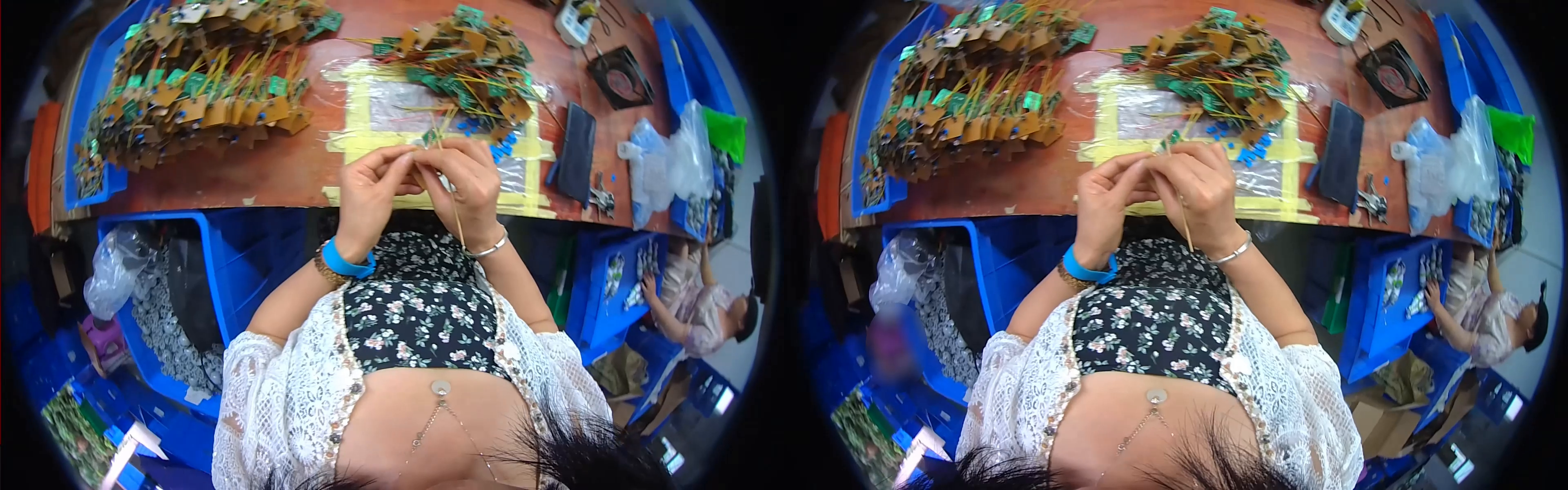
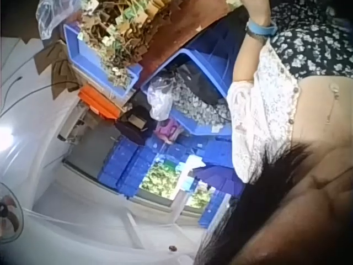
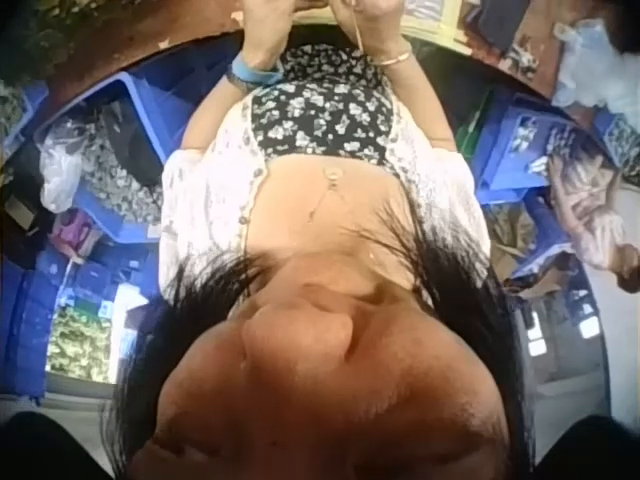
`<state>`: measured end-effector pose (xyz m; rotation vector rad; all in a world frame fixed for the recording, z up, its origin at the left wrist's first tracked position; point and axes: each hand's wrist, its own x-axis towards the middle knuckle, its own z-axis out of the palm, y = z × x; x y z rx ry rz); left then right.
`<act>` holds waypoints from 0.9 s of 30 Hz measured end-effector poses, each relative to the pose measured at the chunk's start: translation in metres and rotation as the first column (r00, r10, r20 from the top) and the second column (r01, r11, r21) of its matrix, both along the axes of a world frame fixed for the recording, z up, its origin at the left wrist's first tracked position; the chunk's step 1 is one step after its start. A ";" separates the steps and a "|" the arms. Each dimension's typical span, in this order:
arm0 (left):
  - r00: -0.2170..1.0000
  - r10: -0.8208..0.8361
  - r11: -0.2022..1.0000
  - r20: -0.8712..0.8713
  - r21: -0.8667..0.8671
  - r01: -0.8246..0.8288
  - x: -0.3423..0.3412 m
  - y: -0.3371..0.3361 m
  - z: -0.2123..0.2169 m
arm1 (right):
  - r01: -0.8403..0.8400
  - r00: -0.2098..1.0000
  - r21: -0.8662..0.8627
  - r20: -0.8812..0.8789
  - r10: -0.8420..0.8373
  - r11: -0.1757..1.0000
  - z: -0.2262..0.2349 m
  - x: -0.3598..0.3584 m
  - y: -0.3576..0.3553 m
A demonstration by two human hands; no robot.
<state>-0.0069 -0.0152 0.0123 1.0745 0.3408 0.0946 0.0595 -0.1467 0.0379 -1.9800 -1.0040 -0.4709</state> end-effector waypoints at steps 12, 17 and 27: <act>0.640 0.584 0.394 0.500 0.515 -0.761 -0.005 0.150 0.065 | 0.094 0.993 0.097 0.055 -0.100 0.991 -0.001 0.006 -0.010; 0.712 0.538 -0.094 0.451 0.871 -0.481 -0.009 0.212 0.059 | 0.134 0.989 0.126 0.053 -0.141 0.983 -0.015 0.006 -0.018; 0.945 -0.063 0.105 0.321 0.944 -0.314 0.116 0.066 0.020 | 0.184 0.973 0.114 0.121 -0.197 0.976 -0.037 0.005 -0.028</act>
